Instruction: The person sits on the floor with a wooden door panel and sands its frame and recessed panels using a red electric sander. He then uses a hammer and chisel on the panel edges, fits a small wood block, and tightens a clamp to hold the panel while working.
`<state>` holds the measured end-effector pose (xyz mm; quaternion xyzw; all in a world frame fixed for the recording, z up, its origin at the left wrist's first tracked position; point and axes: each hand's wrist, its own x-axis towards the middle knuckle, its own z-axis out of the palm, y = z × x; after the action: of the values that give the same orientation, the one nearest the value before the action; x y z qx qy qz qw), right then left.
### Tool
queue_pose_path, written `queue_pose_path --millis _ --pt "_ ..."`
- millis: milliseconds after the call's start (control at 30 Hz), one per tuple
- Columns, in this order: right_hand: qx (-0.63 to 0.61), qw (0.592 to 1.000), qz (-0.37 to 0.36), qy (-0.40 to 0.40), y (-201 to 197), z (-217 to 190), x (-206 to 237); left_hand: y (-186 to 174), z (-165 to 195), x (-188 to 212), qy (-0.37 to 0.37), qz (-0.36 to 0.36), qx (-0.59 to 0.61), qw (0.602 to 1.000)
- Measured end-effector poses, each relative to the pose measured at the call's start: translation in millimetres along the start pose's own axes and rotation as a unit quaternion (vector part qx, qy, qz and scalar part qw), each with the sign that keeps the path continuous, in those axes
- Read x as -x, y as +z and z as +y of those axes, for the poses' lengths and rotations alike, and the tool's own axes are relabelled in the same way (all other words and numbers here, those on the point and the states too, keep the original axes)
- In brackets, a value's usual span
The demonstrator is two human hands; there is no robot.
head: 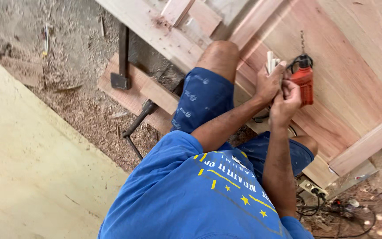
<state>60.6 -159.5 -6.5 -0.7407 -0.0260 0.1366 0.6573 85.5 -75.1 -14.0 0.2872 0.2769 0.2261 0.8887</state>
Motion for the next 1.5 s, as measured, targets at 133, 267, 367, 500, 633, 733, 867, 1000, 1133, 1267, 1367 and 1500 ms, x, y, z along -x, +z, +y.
queue_pose_path --millis 133,267,367,500,633,733,867,1000,1133,1267,1367,1500 --pt "0.130 0.989 -0.068 0.002 24 -49 -21 -2 35 -16 -0.019 0.042 -0.213 0.976" --pt "0.225 0.965 -0.117 0.062 50 -96 -33 -11 76 -31 0.057 0.017 -0.349 0.935" --pt "0.291 0.943 -0.145 0.069 72 -116 -33 -22 101 -44 -0.005 -0.008 -0.342 0.940" --pt "0.112 0.977 -0.173 0.063 79 -120 -33 -41 121 -46 0.038 -0.016 -0.227 0.973" --pt "-0.056 0.987 -0.122 0.093 66 -94 -42 -75 155 -33 0.077 -0.002 -0.228 0.971" --pt "-0.013 0.990 -0.099 0.103 67 -56 -47 -125 210 -35 0.002 0.067 -0.243 0.968" --pt "-0.069 0.975 -0.193 0.086 93 2 -43 -222 302 -45 0.153 0.038 -0.237 0.959" --pt "-0.022 0.975 -0.210 0.075 121 37 -37 -299 341 -62 0.115 0.293 -0.612 0.726" --pt "0.059 0.982 -0.178 -0.017 144 58 -36 -344 328 -62 -0.074 0.322 -0.725 0.605" --pt "0.158 0.962 -0.191 -0.117 155 69 -39 -366 307 -63 -0.100 0.299 -0.744 0.588" --pt "0.190 0.953 -0.221 -0.081 153 73 -41 -371 305 -67 0.034 0.269 -0.818 0.508" --pt "0.219 0.916 -0.287 -0.177 144 72 -39 -367 312 -66 -0.101 0.262 -0.756 0.591"
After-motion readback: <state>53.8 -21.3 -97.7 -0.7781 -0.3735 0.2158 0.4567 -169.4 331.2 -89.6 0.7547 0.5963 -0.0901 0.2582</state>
